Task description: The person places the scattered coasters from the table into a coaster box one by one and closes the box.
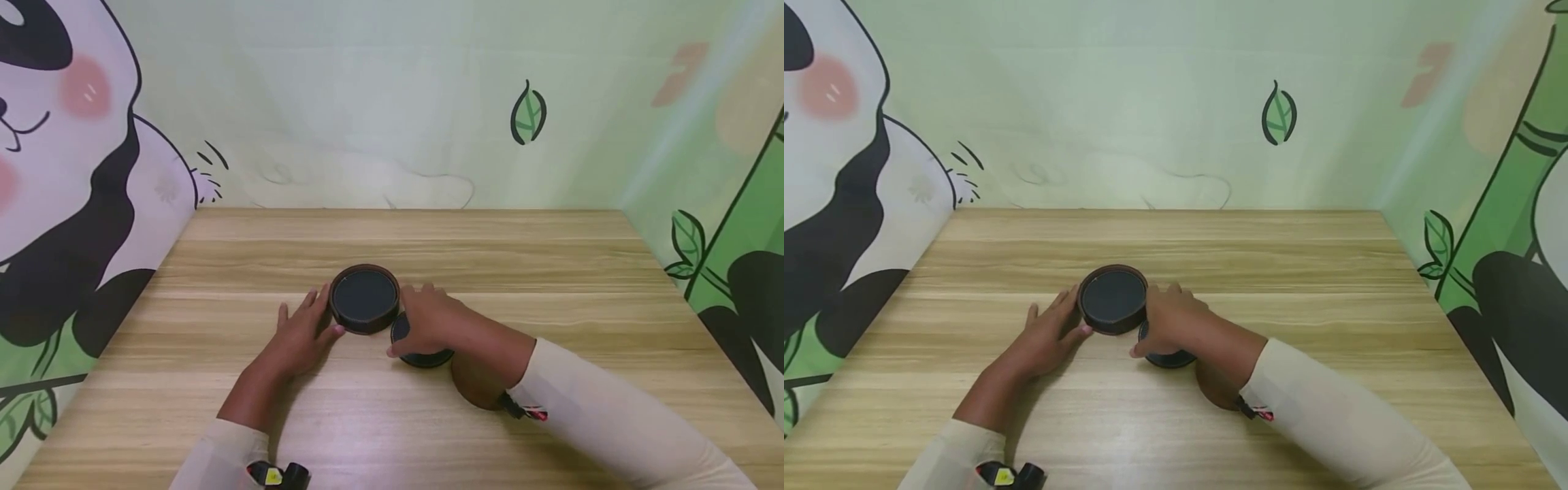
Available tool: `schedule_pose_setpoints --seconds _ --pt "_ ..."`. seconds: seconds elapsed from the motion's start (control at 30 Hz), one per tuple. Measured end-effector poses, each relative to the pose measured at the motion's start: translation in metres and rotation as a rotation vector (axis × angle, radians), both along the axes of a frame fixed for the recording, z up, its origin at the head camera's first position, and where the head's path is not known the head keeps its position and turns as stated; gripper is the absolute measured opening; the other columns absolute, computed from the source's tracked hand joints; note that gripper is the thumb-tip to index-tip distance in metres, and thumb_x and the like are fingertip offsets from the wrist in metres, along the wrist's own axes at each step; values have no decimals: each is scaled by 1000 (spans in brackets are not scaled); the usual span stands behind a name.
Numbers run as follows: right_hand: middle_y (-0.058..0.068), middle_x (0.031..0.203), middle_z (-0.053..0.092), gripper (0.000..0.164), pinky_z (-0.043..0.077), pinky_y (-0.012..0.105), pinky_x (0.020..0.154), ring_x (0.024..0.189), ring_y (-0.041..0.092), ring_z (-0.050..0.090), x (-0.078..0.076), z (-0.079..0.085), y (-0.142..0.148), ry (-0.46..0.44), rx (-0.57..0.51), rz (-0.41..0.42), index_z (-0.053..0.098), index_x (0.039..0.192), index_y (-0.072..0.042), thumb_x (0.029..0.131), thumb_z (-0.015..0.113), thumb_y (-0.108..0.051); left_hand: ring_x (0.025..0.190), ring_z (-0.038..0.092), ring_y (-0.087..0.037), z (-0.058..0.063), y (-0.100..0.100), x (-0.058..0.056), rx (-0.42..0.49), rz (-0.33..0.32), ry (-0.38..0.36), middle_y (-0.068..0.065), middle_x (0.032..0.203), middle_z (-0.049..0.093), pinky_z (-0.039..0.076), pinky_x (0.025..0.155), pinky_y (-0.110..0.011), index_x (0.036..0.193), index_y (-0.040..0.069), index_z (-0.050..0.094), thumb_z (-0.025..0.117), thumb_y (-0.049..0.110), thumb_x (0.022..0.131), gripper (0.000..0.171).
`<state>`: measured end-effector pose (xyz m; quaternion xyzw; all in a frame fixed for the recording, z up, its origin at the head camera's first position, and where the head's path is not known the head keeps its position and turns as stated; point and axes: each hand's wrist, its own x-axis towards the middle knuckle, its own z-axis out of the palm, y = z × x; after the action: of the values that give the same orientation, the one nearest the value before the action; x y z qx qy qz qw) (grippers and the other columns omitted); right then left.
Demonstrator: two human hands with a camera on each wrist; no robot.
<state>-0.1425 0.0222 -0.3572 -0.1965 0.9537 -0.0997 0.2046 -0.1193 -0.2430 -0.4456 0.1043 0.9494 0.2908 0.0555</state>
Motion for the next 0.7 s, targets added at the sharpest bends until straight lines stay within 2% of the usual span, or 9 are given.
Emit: schedule_pose_setpoints --seconds 0.13,0.27,0.43,0.7 --pt "27 157 54 109 56 58 111 143 46 58 2 -3 3 -15 61 13 41 167 -9 85 90 -60 170 14 -48 0 0 0 -1 -3 -6 -27 177 30 -6 128 -83 174 1 13 62 31 112 84" --pt "23 144 60 104 59 54 99 126 40 66 4 -5 5 -17 88 29 47 166 -15 82 93 -57 170 15 -48 0 0 -1 2 0 0 -27 176 31 -6 128 -82 174 0 14 62 30 112 84" --pt "18 130 62 101 58 49 89 112 32 63 5 -8 7 -14 120 50 50 164 -19 81 95 -53 170 14 -47 2 1 0 8 1 0 -26 176 32 -7 129 -81 175 1 14 62 31 112 85" --pt "19 136 65 96 59 52 94 120 35 64 7 -12 7 -17 157 76 53 163 -22 82 97 -47 170 15 -47 -1 0 1 5 7 -4 -28 176 30 -8 130 -80 175 3 13 62 32 112 85"
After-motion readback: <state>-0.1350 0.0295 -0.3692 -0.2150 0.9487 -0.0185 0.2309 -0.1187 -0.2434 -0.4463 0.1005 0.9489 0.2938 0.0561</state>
